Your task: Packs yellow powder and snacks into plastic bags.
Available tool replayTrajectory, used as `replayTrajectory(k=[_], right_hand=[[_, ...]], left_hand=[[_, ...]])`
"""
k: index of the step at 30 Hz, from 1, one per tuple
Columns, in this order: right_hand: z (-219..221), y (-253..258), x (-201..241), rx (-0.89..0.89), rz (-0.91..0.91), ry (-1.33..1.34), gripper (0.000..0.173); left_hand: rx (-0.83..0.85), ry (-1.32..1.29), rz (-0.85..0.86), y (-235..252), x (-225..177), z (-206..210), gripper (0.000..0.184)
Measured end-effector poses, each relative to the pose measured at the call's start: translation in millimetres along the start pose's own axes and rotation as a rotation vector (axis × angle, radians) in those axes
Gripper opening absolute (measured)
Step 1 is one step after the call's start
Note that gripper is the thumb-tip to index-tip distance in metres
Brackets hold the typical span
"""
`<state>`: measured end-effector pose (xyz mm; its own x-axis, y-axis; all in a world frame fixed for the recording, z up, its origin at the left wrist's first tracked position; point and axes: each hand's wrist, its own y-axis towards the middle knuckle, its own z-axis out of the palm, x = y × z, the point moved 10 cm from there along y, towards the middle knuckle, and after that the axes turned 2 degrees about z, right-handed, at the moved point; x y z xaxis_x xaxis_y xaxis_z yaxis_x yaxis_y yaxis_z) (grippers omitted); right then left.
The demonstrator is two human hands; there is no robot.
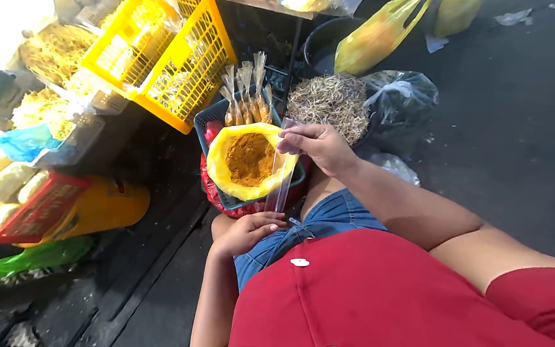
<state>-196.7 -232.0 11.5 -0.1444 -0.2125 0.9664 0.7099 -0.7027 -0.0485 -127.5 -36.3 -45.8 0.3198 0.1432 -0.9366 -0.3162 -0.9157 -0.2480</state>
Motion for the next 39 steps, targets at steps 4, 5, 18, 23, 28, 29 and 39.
replayTrajectory(k=[4,5,18,23,28,29,39], right_hand=[[-1.2,-1.3,0.2,-0.019,0.049,-0.031,0.022],[3.7,-4.8,-0.2,0.003,0.046,-0.077,0.024],[40.1,-20.0,-20.2,0.216,-0.007,-0.392,0.013],[38.4,-20.3,-13.4,0.141,-0.069,-0.332,0.015],[2.4,-2.0,8.1,-0.051,-0.14,-0.19,0.009],[0.0,-2.0,8.9,-0.063,-0.14,-0.184,0.009],[26.7,-3.3,-26.2,0.111,-0.377,-1.02,0.058]], left_hand=[[-0.034,-0.05,-0.006,-5.5,4.1,-11.8,0.037],[-0.124,-0.092,-0.009,-2.4,1.7,-19.3,0.04],[-0.822,-0.32,0.157,13.2,-19.6,-64.1,0.025],[-0.674,-0.146,0.061,26.2,-19.8,-49.6,0.015],[-0.238,0.086,-0.184,23.7,-0.7,-15.0,0.02],[-0.227,0.087,-0.195,20.9,2.0,-14.9,0.022],[-0.883,-0.298,0.104,-13.7,15.7,-69.1,0.02]])
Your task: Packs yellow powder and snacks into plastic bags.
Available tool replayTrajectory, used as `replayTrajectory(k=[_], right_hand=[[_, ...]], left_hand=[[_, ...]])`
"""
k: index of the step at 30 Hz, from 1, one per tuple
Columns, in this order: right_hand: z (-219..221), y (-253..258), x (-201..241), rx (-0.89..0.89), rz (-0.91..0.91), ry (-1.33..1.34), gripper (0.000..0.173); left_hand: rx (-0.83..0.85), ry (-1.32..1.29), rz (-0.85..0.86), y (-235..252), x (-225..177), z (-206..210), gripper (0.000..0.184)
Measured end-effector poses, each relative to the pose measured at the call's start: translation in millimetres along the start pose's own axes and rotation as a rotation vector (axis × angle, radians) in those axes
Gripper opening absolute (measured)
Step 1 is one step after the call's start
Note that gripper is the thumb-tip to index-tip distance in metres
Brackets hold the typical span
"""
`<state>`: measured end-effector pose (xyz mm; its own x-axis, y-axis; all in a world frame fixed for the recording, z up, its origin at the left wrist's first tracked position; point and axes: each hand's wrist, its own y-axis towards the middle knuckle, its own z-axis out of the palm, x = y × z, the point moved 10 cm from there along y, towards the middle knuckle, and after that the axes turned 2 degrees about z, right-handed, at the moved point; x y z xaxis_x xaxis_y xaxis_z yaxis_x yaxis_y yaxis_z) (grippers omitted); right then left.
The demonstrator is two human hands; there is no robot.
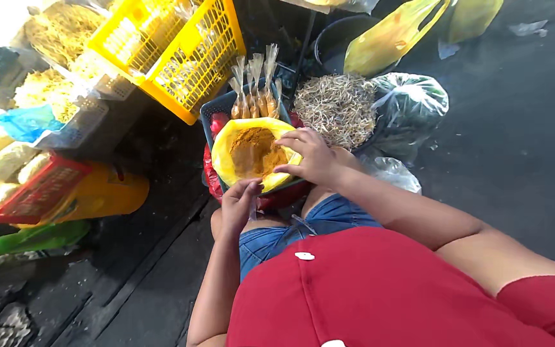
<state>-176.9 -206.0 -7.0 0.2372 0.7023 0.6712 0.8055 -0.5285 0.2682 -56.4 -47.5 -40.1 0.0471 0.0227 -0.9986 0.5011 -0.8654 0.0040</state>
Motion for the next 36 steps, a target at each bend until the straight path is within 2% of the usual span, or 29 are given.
replayTrajectory(k=[2,4,6,9,12,17,19,22,27,30,33,36], right_hand=[[4.8,-1.1,-29.1,0.078,0.153,-0.075,0.051],[17.4,-8.5,-42.0,0.155,0.294,0.009,0.036],[32.8,-11.4,-39.7,0.182,0.335,0.125,0.026],[47.2,-3.9,-32.8,0.151,0.273,0.193,0.022],[47.6,16.1,-27.7,0.218,0.215,0.199,0.029],[42.2,41.9,-30.2,0.11,0.069,-0.063,0.026],[57.9,40.1,-36.8,0.152,0.083,-0.114,0.026],[73.0,34.9,-39.6,0.189,0.177,-0.057,0.026],[100.7,25.8,-38.8,0.268,0.3,0.051,0.025],[85.8,30.9,-50.1,0.207,0.448,0.225,0.031],[64.6,37.6,-59.3,0.108,0.598,0.507,0.033],[45.0,44.0,-64.4,0.007,0.668,0.716,0.033]], left_hand=[[-0.016,-0.079,-0.008,-5.1,6.5,-18.5,0.02],[-0.047,-0.137,-0.055,-12.0,14.3,-28.0,0.021],[-0.064,-0.186,-0.101,-17.2,21.8,-28.9,0.025],[-0.104,-0.148,-0.117,-21.6,28.7,-26.4,0.024],[-0.144,-0.023,-0.058,-21.9,27.1,-34.4,0.015],[-0.163,0.278,-0.048,-23.1,30.9,-50.7,0.013],[-0.172,0.367,-0.024,-23.5,31.3,-51.8,0.014],[-0.17,0.477,0.019,-23.6,32.6,-52.1,0.017],[-0.139,0.611,0.153,-21.3,33.3,-42.0,0.017],[-0.169,0.636,0.196,-19.7,26.6,-37.9,0.017],[-0.182,0.669,0.155,-18.3,28.7,-39.0,0.024],[-0.169,0.703,0.133,-14.8,31.2,-37.6,0.028]])
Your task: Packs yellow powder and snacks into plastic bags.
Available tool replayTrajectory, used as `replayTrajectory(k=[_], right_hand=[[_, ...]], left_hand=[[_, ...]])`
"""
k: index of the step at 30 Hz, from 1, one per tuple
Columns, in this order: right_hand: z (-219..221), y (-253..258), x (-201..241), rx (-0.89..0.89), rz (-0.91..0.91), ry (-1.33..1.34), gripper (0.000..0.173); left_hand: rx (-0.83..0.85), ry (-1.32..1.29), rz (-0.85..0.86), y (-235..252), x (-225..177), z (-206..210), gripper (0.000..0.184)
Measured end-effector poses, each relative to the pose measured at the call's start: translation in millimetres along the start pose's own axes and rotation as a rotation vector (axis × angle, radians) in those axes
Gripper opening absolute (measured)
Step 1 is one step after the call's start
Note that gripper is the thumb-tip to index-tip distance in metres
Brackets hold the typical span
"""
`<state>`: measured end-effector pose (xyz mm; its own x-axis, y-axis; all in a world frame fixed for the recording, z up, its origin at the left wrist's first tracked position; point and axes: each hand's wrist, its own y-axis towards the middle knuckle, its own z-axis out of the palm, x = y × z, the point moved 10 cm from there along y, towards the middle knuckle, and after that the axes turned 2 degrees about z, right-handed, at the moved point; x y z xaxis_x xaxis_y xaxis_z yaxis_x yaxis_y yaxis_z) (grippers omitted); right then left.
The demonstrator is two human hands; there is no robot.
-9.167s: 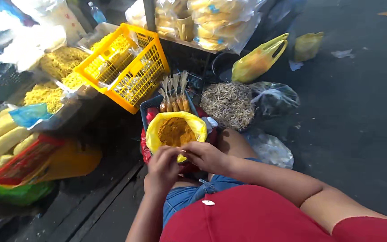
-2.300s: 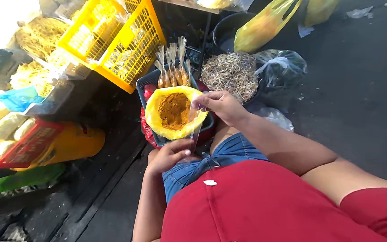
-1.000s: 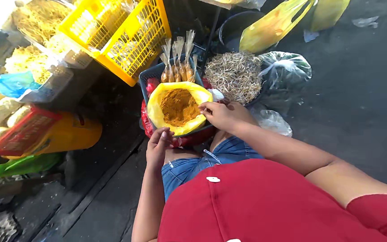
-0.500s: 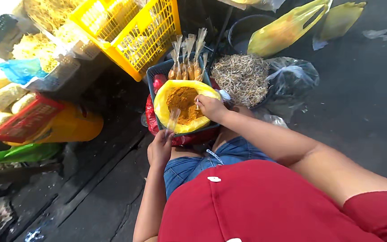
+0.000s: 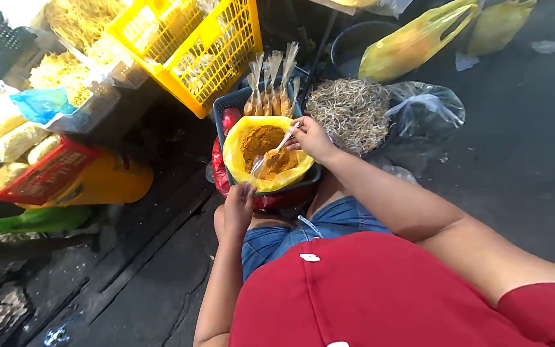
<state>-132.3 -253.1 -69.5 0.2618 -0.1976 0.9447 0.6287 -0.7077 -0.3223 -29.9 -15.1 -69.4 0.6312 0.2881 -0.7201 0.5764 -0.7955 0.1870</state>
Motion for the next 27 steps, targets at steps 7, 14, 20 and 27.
replayTrajectory(k=[7,14,20,27], right_hand=[[-21.3,0.6,41.3,-0.016,-0.032,0.176,0.031],[7.7,4.1,38.7,0.195,0.023,0.072,0.029],[27.5,4.9,27.2,0.315,0.022,0.053,0.03],[32.0,-0.9,42.4,0.323,-0.054,0.002,0.027]], left_hand=[[0.017,0.01,-0.001,4.7,-2.2,3.0,0.028],[0.056,0.047,-0.046,11.6,-7.3,1.7,0.03],[0.119,-0.105,-0.144,20.8,-10.4,5.1,0.033],[0.294,-0.646,-0.551,19.8,-7.8,32.9,0.035]])
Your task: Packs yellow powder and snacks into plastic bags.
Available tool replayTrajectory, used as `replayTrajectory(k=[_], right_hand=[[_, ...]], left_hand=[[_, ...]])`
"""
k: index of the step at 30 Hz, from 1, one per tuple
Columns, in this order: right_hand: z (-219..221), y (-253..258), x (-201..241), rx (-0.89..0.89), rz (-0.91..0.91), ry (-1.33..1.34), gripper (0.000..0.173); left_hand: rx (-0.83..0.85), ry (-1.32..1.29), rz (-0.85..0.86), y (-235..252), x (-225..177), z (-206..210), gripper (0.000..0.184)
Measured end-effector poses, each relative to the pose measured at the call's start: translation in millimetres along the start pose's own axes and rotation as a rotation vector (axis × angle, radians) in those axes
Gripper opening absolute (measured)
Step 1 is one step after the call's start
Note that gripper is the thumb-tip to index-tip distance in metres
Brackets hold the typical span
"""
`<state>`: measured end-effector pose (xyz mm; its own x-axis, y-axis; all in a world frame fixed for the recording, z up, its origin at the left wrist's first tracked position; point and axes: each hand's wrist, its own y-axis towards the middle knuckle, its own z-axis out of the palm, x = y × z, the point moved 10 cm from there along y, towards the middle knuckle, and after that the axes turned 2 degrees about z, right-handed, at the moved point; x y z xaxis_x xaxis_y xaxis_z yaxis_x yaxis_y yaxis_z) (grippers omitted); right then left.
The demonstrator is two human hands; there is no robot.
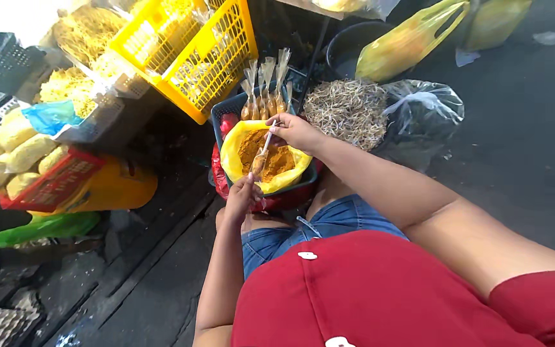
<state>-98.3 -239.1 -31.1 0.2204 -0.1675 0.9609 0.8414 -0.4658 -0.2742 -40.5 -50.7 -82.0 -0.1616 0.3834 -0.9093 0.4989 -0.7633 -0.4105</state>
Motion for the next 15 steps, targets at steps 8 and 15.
replayTrajectory(k=[8,15], right_hand=[[54.6,-64.5,89.2,0.147,-0.73,-0.452,0.018],[16.8,-54.0,96.3,-0.214,-0.758,-0.492,0.023]], left_hand=[[-0.109,0.226,0.259,3.5,-10.4,-5.2,0.021],[-0.213,0.419,0.158,-3.3,0.3,-23.5,0.026]])
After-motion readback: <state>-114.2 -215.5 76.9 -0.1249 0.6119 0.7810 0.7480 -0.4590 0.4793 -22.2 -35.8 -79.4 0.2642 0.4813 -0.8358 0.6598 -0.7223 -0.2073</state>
